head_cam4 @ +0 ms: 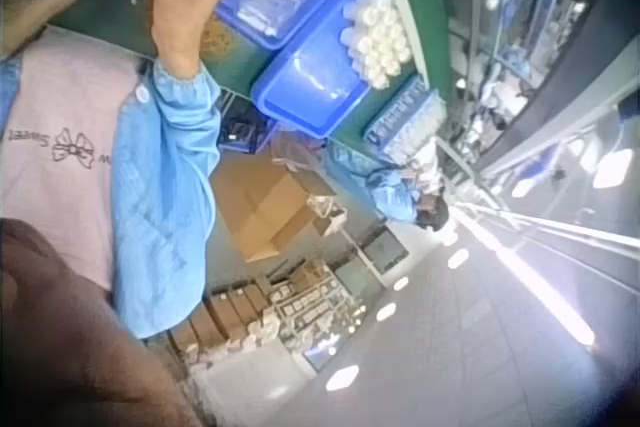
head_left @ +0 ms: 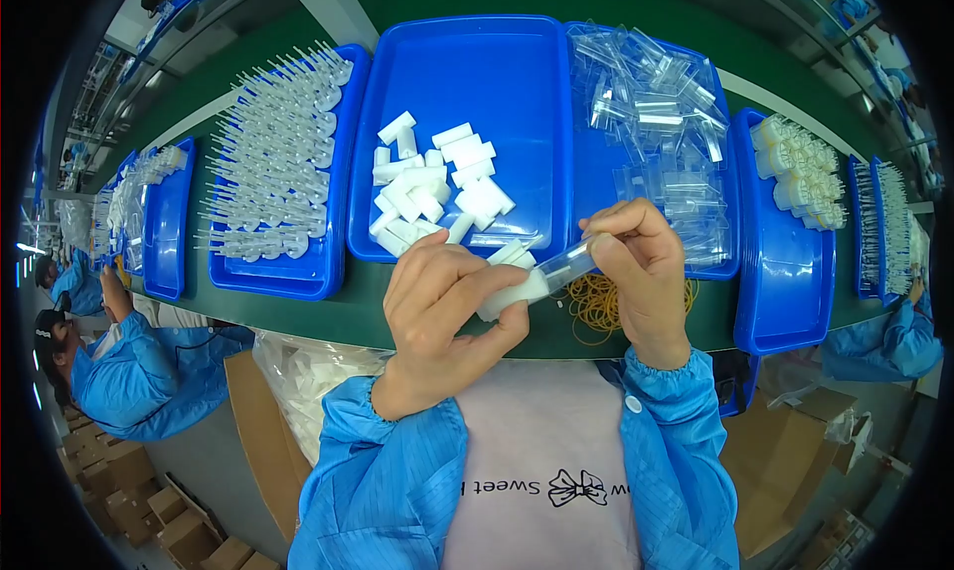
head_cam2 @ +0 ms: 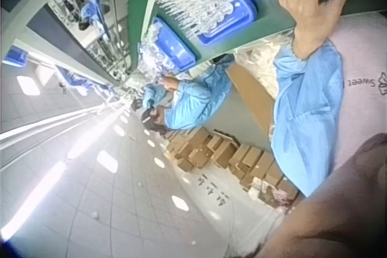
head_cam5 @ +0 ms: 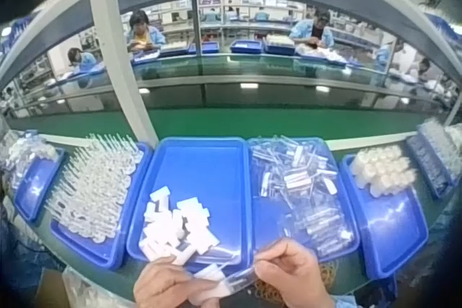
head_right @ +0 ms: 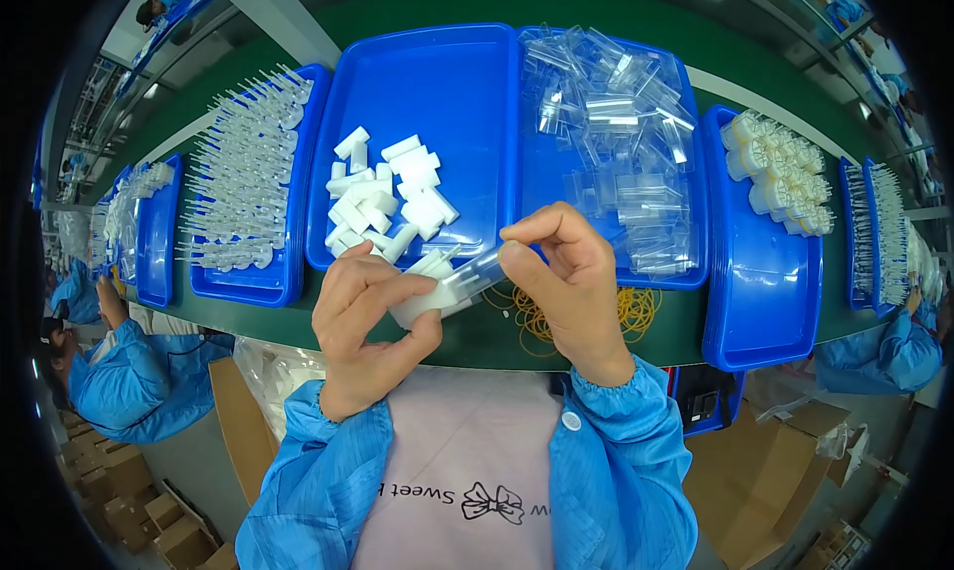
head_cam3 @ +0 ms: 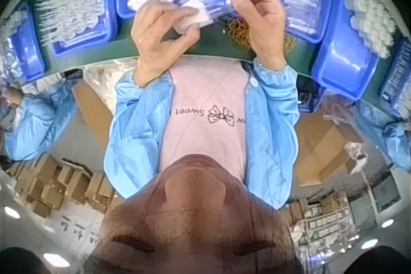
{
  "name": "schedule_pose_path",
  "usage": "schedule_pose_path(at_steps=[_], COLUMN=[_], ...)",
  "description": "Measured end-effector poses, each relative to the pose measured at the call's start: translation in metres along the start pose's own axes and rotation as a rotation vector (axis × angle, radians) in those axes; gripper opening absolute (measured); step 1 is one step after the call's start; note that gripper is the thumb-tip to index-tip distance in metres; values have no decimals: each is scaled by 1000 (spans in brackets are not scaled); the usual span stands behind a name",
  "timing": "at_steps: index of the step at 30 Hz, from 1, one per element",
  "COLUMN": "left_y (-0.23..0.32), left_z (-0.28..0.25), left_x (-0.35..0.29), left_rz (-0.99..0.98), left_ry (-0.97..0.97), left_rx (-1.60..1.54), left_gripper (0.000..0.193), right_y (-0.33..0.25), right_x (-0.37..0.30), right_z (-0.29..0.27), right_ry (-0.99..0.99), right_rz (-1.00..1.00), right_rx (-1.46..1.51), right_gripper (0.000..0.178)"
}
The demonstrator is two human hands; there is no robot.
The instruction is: The person assembles small white plastic components into clear sleeves by hand, then secures bundles of the sleeved components with rubber bands.
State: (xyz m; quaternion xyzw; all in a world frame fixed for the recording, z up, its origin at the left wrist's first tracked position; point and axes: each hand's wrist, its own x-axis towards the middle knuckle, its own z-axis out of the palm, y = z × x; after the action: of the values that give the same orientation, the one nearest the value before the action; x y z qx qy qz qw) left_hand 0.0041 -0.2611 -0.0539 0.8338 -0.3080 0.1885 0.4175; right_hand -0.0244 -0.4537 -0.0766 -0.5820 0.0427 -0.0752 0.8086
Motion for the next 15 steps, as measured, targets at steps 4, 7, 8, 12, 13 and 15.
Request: schedule_pose_path(at_steps=[4, 7, 8, 12, 13, 15], left_y=[0, -2, -2, 0, 0, 0], left_z=[-1, -1, -1, -1, -1, 1], left_x=[0, 0, 0, 0, -1, -2], left_rz=[-22, -27, -24, -27, -26, -15], left_ry=[-17, -33, -32, -34, -32, -28], left_rx=[14, 28, 30, 34, 40, 43], left_gripper=[24, 23, 23, 22, 22, 22], right_y=[-1, -4, -5, -6, -5, -1], right_x=[0, -3, -4, -5, -4, -3], right_z=[3, 6, 7, 5, 5, 5], right_ry=[-2, 0, -5, 0, -2, 0], right_rz=[-55, -129, -184, -297, -254, -216], right_rx=[-69, -186, -269, -442, -394, -346], right_gripper=[11, 10, 10, 11, 10, 10])
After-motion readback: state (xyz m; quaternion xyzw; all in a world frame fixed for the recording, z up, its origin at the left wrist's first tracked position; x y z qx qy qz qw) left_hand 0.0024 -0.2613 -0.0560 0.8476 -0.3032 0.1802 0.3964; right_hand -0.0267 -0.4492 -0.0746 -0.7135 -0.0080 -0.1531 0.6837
